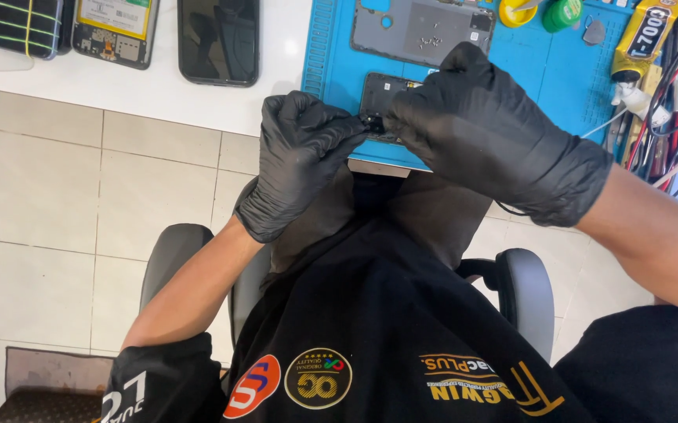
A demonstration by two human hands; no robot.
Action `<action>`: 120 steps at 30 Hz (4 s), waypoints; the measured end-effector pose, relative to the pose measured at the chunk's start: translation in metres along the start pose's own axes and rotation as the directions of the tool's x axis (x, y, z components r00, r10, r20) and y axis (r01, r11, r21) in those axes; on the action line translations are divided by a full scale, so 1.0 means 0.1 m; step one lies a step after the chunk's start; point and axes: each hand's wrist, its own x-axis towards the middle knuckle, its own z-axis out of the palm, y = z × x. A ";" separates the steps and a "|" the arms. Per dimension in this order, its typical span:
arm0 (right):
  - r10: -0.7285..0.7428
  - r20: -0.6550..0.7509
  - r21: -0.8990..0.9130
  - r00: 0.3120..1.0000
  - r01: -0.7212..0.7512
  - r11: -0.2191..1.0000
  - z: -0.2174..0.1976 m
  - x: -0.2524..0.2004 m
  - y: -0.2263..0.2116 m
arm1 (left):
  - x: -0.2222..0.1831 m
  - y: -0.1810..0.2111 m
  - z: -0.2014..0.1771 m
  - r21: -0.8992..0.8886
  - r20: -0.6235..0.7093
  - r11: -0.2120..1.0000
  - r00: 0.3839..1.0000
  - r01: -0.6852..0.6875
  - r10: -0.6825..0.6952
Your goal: The person removes the back cover of a smartphone and uses a screwdriver to unscrew internal components. They then use a red-handled tool to pry and disconnect parts inside the device.
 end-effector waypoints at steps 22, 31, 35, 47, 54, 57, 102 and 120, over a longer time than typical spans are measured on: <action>0.092 0.042 -0.525 0.995 -0.057 0.849 -0.11 0.15 -0.55 | 1.01 -0.52 0.50 0.010 0.007 0.994 0.995 -0.104 0.104; 0.213 -0.055 -0.383 0.976 -0.217 0.898 -0.09 0.24 -0.64 | 1.10 -0.50 0.82 0.216 0.174 0.941 0.959 -0.259 0.224; 0.076 0.000 -0.502 0.997 -0.065 0.863 -0.39 0.28 -0.56 | 1.03 -0.50 0.52 0.214 0.141 0.966 0.983 -0.144 0.115; 0.115 -0.014 -0.250 0.993 -0.115 0.961 -0.13 0.30 -0.68 | 1.37 -0.43 0.86 -0.081 0.167 0.960 0.946 -0.267 0.277; 0.135 -0.065 -0.275 0.989 -0.148 0.950 -0.13 0.22 -0.81 | 1.69 -0.12 1.56 0.085 0.205 0.903 0.894 -0.422 0.399; 0.145 -0.080 -0.347 0.986 -0.164 0.924 -0.11 0.19 -0.81 | 1.69 -0.11 1.64 0.173 0.255 0.866 0.871 -0.468 0.420; 0.117 0.102 -0.227 0.988 -0.091 0.970 -0.11 0.13 -0.07 | 0.03 0.12 -0.05 -0.004 0.069 0.991 0.988 0.136 -0.136; 0.039 0.153 -0.187 0.988 -0.010 0.982 -0.24 0.14 0.05 | -0.09 0.33 0.14 0.188 -0.105 0.978 0.992 0.090 -0.071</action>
